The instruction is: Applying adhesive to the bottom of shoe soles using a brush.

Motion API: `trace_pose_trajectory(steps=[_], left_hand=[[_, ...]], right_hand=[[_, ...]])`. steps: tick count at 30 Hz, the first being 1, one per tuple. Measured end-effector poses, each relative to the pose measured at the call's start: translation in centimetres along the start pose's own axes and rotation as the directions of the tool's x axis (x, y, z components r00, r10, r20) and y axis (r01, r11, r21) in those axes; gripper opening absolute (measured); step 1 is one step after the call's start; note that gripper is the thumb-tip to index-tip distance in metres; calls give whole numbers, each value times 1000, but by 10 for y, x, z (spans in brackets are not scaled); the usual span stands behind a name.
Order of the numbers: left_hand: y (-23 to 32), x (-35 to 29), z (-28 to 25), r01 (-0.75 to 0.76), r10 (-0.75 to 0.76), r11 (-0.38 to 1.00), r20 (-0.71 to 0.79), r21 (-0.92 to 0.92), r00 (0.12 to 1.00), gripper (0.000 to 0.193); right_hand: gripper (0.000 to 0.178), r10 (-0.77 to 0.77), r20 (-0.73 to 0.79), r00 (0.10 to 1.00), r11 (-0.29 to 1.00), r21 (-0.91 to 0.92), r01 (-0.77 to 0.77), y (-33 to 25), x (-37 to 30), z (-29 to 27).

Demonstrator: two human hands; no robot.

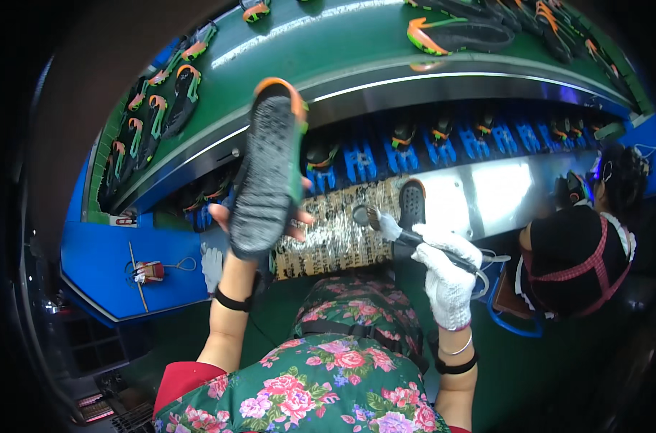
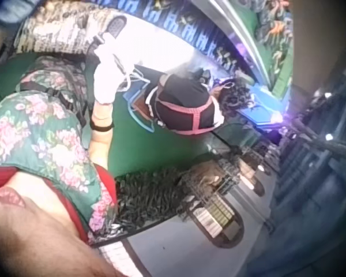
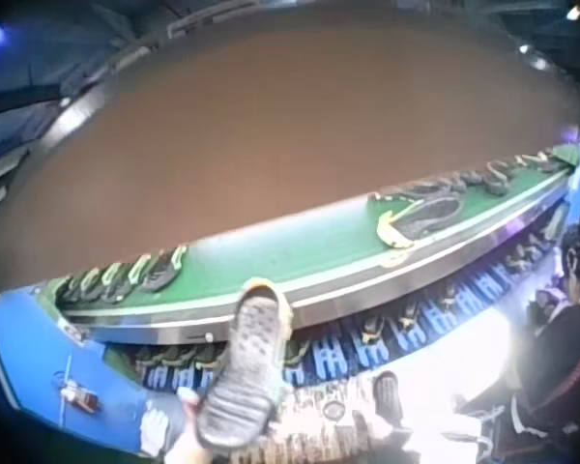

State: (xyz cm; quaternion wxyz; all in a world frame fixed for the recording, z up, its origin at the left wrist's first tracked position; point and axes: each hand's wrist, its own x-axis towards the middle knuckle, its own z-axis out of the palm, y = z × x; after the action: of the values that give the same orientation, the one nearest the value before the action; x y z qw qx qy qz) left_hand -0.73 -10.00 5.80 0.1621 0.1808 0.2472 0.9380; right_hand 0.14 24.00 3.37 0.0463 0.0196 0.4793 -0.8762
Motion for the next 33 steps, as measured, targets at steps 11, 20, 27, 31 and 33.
trace_pose_trajectory(steps=[11,20,27,31,33], left_hand=[[163,80,-114,-535,297,736,-512,-415,806,99],[96,81,-53,-562,300,763,-596,-318,744,85],[-11,249,12,27,352,335,-152,942,924,66],[-7,320,-49,-186,175,-423,282,887,944,55],[2,334,-76,-21,320,-262,108,965,941,30]], right_hand=[[23,85,-26,996,994,-61,-86,79,-1,3],[23,74,-113,991,990,-111,-86,86,-15,-19],[18,-5,-110,994,994,-110,-7,84,-34,-20],[20,43,-162,986,998,-30,-48,89,-45,-26],[20,19,-159,987,1000,-21,-22,91,-51,-34]])
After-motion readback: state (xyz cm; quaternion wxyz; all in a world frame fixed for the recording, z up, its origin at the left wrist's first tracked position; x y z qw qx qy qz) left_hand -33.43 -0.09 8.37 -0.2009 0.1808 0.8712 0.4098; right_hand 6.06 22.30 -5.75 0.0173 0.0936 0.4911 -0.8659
